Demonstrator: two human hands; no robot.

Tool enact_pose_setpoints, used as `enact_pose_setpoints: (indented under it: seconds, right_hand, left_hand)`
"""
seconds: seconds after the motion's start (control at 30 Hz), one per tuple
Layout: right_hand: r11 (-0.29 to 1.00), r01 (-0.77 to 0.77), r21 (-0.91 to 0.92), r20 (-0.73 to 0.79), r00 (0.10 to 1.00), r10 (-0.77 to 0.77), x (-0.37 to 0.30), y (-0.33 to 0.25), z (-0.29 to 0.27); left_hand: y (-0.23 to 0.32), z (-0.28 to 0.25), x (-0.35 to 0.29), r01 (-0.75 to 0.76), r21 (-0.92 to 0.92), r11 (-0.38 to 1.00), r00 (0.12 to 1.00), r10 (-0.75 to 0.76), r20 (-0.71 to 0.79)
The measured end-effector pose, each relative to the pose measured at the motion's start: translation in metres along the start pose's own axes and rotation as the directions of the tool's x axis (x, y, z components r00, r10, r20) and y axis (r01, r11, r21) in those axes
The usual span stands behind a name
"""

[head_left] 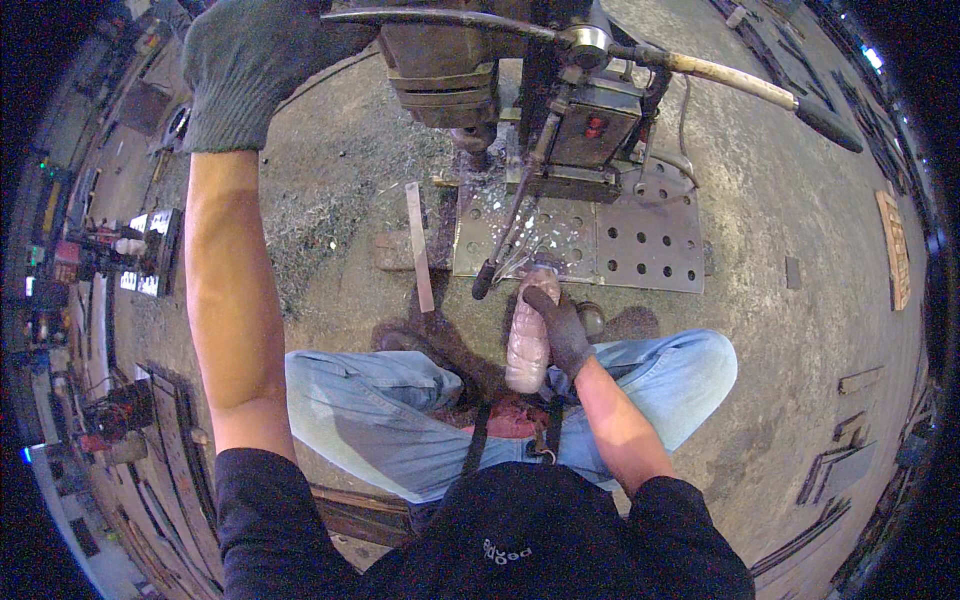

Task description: The person operates a drill press to create holes in a metal plate. They adjust the plate's position, apply liquid from a bottle, and continue drilling multiple holes.

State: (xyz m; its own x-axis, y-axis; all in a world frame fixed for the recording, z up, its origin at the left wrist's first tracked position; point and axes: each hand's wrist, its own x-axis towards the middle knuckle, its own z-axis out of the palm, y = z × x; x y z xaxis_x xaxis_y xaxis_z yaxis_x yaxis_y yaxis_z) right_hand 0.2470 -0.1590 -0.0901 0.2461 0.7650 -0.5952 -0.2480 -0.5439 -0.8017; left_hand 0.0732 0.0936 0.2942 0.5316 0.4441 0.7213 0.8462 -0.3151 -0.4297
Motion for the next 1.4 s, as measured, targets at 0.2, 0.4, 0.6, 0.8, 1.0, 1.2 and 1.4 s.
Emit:
enact_pose_setpoints:
  seconds: [0.2,0.4,0.6,0.8,1.0,1.2,1.4]
  right_hand:
    - [0.993,0.039,-0.109,0.095,0.995,-0.028,-0.007,-0.015,0.002]
    - [0.927,0.223,-0.301,0.210,0.964,-0.164,-0.007,-0.008,0.001]
    - [0.960,0.038,-0.277,0.223,0.975,0.026,-0.007,-0.014,0.005]
    - [0.961,0.133,-0.244,0.271,0.960,-0.064,0.002,0.007,-0.003]
    - [0.968,0.035,-0.248,0.188,0.982,0.012,0.000,0.004,-0.002]
    - [0.986,0.020,-0.164,0.209,0.978,0.015,-0.010,-0.014,0.004]
    - [0.978,0.069,-0.199,0.214,0.977,-0.025,-0.019,-0.030,0.010]
  left_hand:
    - [0.002,-0.002,-0.001,-0.006,0.050,0.999,0.999,0.004,0.037]
    - [0.002,0.000,0.000,-0.002,0.085,0.996,1.000,0.000,0.030]
    - [-0.003,0.002,-0.002,-0.015,0.039,0.999,1.000,0.014,0.008]
    - [0.001,0.003,0.001,-0.002,0.014,1.000,1.000,0.002,-0.006]
    - [-0.014,0.013,0.004,-0.066,-0.124,0.990,0.995,0.075,0.067]
    - [-0.013,-0.008,0.008,-0.084,-0.211,0.974,0.990,0.106,0.097]
    - [-0.003,0.004,-0.001,-0.003,0.103,0.995,1.000,0.001,0.017]
